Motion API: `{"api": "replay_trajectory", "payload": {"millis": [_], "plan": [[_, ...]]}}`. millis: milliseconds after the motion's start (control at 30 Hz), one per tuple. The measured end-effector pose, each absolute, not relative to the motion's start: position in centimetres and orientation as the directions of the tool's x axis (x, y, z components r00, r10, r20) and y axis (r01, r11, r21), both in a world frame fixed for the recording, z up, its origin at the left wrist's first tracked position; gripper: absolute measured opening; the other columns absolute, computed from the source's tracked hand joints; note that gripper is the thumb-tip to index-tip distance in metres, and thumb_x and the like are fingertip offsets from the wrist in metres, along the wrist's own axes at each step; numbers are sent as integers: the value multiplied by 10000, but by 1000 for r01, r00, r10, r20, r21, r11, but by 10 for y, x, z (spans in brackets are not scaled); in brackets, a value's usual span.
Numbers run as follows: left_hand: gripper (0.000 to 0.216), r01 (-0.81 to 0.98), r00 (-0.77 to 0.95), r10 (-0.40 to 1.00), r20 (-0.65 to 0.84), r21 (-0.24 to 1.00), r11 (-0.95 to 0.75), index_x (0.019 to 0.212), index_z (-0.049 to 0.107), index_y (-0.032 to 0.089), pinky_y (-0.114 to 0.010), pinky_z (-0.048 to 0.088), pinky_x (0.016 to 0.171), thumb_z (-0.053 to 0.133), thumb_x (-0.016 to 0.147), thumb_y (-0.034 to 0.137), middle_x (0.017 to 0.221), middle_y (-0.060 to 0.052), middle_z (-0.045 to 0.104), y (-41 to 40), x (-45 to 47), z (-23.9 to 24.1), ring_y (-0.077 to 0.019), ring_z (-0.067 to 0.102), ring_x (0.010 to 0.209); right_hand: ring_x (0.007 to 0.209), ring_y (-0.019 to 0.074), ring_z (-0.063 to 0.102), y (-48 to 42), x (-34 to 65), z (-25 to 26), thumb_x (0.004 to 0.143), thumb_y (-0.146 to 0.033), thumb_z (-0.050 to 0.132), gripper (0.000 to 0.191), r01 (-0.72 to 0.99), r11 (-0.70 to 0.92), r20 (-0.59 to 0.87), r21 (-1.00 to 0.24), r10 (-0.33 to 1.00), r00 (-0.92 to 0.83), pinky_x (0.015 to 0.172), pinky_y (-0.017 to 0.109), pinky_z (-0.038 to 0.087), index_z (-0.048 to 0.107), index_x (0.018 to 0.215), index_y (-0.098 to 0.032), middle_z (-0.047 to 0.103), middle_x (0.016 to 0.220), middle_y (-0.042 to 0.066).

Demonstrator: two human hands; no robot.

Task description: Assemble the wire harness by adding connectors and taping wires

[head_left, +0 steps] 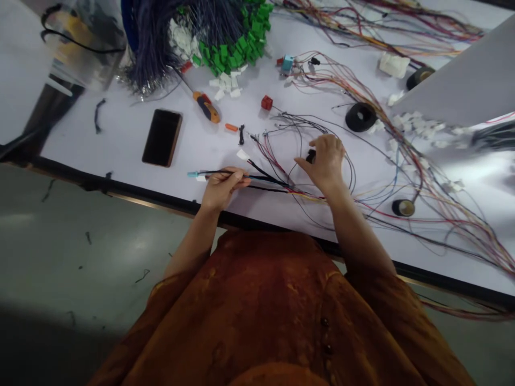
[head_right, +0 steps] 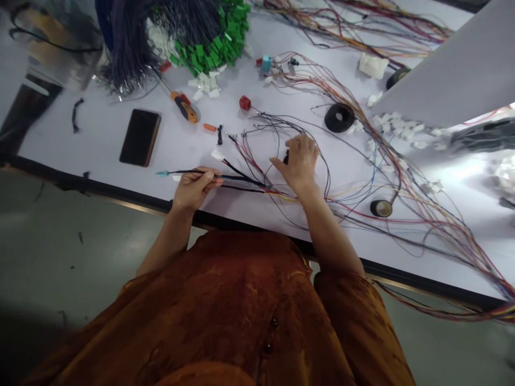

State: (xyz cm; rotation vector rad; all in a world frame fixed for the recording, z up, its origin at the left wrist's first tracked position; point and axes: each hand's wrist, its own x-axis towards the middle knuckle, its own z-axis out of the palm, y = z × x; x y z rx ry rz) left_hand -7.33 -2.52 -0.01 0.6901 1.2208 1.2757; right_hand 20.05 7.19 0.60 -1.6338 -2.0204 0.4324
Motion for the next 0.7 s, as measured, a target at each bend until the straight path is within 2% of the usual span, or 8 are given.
{"api": "replay_trajectory", "payload": {"millis": [100, 233, 333, 400, 467, 533, 633, 700], "plan": [[322, -196, -210, 950, -232, 962, 192, 752, 711, 130, -255, 627, 634, 859, 682, 408, 741, -36, 737, -25, -74, -2, -145, 718, 627, 1073, 285, 570, 42, 183, 8, 934, -431, 602, 234, 678, 435, 259, -592, 900, -352, 964, 488, 455, 616, 1015, -212, 635, 1086, 115], [258, -11, -283, 953, -112, 993, 114, 762, 722, 132, -258, 591, 603, 813, 722, 371, 675, -25, 715, -17, -71, 8, -146, 691, 594, 1002, 244, 618, 10, 171, 3, 973, -387, 562, 226, 556, 479, 259, -679, 865, -429, 921, 410, 483, 654, 1055, -198, 683, 1035, 92], [199, 164, -252, 963, 92, 985, -51, 787, 704, 161, -275, 580, 740, 752, 787, 354, 804, -44, 745, -5, -66, 15, -152, 710, 754, 1058, 254, 621, 1, 176, -8, 959, -394, 598, 305, 532, 497, 241, -685, 845, -478, 962, 414, 479, 671, 1152, -169, 707, 1110, 112], [184, 302, -216, 951, 219, 942, -148, 824, 692, 174, -301, 551, 870, 690, 843, 357, 908, -61, 755, 3, -64, 12, -165, 708, 891, 1104, 256, 621, -4, 177, -16, 969, -338, 579, 271, 509, 528, 230, -680, 813, -536, 1000, 422, 464, 696, 1149, -171, 730, 1122, 102], [217, 493, -194, 943, 271, 858, -145, 847, 690, 171, -321, 520, 905, 633, 879, 378, 912, -76, 749, 10, -66, 5, -183, 695, 913, 1156, 249, 617, -8, 175, -22, 980, -251, 529, 254, 505, 540, 217, -673, 797, -563, 1034, 428, 444, 720, 1136, -186, 751, 1109, 85], [285, 702, -190, 954, 233, 712, -34, 814, 696, 155, -329, 504, 853, 590, 892, 408, 819, -88, 725, 13, -71, -3, -201, 674, 833, 1192, 236, 609, -10, 172, -26, 976, -182, 490, 319, 533, 520, 187, -667, 810, -556, 1054, 427, 431, 708, 1208, -198, 755, 1119, 77], [427, 890, -173, 984, 32, 434, 143, 753, 711, 127, -354, 479, 765, 532, 909, 482, 685, -108, 670, 12, -87, -3, -216, 598, 694, 1220, 225, 595, -11, 169, -28, 975, -145, 464, 426, 579, 485, 135, -655, 830, -542, 1070, 422, 423, 624, 1368, -185, 745, 1165, 78], [562, 952, -160, 981, -113, 244, 184, 788, 746, 120, -404, 480, 727, 509, 893, 618, 657, -117, 647, 6, -100, 12, -224, 536, 631, 1249, 229, 578, -10, 169, -27, 981, -141, 457, 440, 594, 492, 115, -637, 822, -557, 1081, 428, 415, 607, 1393, -185, 740, 1187, 74]]}}
